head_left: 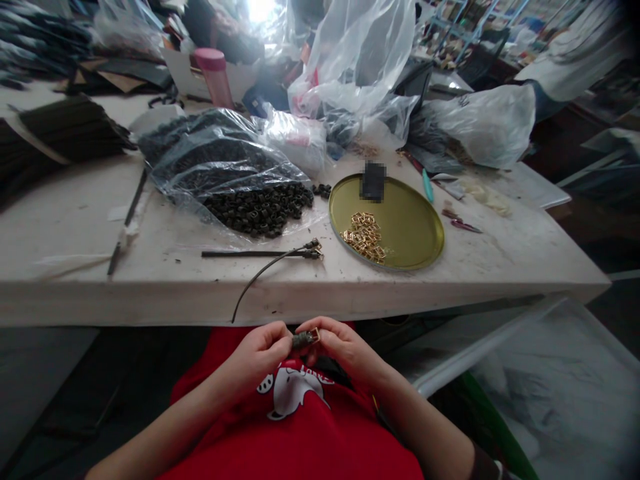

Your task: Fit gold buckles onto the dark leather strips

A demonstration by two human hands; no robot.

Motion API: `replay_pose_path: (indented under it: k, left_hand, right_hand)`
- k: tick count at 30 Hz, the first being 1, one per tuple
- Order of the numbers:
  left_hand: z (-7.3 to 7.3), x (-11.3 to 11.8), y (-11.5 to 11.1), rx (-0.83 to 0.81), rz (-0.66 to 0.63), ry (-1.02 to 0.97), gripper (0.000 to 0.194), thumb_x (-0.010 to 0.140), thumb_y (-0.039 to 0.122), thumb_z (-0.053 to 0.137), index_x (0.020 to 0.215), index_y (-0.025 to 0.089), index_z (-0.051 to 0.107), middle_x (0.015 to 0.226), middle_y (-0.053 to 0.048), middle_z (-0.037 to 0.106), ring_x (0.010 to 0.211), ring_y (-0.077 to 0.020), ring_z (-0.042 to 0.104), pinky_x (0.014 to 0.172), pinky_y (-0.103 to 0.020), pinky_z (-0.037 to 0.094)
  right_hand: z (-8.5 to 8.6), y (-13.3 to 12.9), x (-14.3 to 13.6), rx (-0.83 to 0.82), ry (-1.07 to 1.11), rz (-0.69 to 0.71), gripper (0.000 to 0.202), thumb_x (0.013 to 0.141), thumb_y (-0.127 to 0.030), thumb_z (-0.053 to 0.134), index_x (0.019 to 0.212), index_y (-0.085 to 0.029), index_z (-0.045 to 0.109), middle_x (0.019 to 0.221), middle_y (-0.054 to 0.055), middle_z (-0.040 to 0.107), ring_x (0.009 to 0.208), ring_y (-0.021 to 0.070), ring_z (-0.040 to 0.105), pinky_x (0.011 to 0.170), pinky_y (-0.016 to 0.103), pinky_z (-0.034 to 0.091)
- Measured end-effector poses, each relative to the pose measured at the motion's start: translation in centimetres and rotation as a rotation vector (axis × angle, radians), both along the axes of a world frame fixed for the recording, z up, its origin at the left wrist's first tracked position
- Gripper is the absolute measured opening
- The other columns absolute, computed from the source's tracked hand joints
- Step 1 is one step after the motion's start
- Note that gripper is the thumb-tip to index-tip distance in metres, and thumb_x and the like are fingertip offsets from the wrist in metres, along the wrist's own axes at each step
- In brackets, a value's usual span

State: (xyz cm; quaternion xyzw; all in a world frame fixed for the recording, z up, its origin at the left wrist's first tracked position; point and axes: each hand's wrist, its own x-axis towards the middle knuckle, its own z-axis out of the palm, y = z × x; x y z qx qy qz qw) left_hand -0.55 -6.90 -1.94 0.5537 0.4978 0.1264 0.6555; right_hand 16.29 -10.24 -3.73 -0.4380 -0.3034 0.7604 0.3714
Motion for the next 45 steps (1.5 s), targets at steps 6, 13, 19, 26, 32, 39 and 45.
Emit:
replay_pose_path:
  k: [6,13,19,26,32,39,45]
  left_hand:
    - [-0.5,-0.1,-0.3,0.09,-0.018,-0.064,0.021,0.074,0.034,0.043,0.061,0.017,0.043,0.057,0.004,0.04,0.054,-0.0109,0.036,0.049,-0.021,0.03]
    - [-1.1,-0.5,-0.7,0.194,-0.064,-0.019,0.021,0.079,0.029,0.041,0.062,0.018,0.044,0.059,0.004,0.041,0.055,-0.0115,0.038,0.05,-0.022,0.03]
    - [-0.6,-0.6,-0.4,0.262,-0.073,0.011,0.02,0.08,0.028,0.04,0.064,0.017,0.046,0.061,0.003,0.045,0.058,-0.013,0.042,0.052,-0.022,0.033]
    - [-0.8,-0.3,-0.6,0.274,-0.033,-0.001,0.024,0.084,0.03,0.038,0.068,0.017,0.049,0.065,0.0,0.049,0.062,-0.0146,0.045,0.057,-0.023,0.036]
    - [-0.7,0.2,-0.2,0.33,-0.107,0.073,0.024,0.084,0.03,0.039,0.068,0.017,0.051,0.068,-0.002,0.051,0.064,-0.0161,0.046,0.059,-0.025,0.037]
    - [-0.3,0.4,0.4,0.305,-0.133,0.105,0.023,0.082,0.028,0.037,0.067,0.017,0.05,0.067,-0.001,0.05,0.064,-0.0161,0.046,0.058,-0.025,0.035]
    - [-0.7,0.3,0.7,0.131,-0.141,0.063,0.022,0.08,0.031,0.037,0.063,0.018,0.042,0.059,0.003,0.044,0.057,-0.0136,0.043,0.052,-0.023,0.032]
  right_hand:
    - [-0.3,0.0,-0.8,-0.164,0.287,-0.115,0.017,0.068,-0.022,0.064,0.082,-0.014,0.06,0.062,-0.001,0.062,0.049,0.0063,0.052,0.053,0.02,0.042]
    - [-0.8,-0.2,-0.8,-0.075,0.226,-0.208,0.02,0.066,-0.029,0.07,0.078,-0.014,0.061,0.063,-0.001,0.061,0.054,0.0062,0.053,0.055,0.019,0.041]
    - [-0.7,0.1,-0.5,0.078,-0.004,-0.199,0.024,0.078,-0.036,0.058,0.092,-0.017,0.06,0.064,-0.002,0.058,0.057,0.0074,0.053,0.059,0.02,0.04]
    - [-1.2,0.3,-0.7,-0.028,0.089,-0.14,0.036,0.07,-0.043,0.064,0.09,-0.015,0.055,0.072,-0.001,0.057,0.056,0.0073,0.05,0.055,0.021,0.038]
    - [-0.6,0.4,-1.8,0.088,-0.255,-0.159,0.026,0.064,-0.031,0.068,0.078,-0.017,0.051,0.063,-0.005,0.05,0.055,0.0078,0.045,0.053,0.021,0.036]
    - [-0.9,0.5,-1.7,0.199,-0.387,-0.16,0.023,0.068,-0.032,0.065,0.079,-0.018,0.051,0.062,-0.005,0.05,0.055,0.0086,0.044,0.051,0.021,0.035]
    - [-0.4,1.2,-0.3,0.447,-0.538,0.02,0.026,0.07,-0.026,0.062,0.092,-0.018,0.05,0.079,0.0,0.054,0.068,0.0119,0.05,0.061,0.024,0.04]
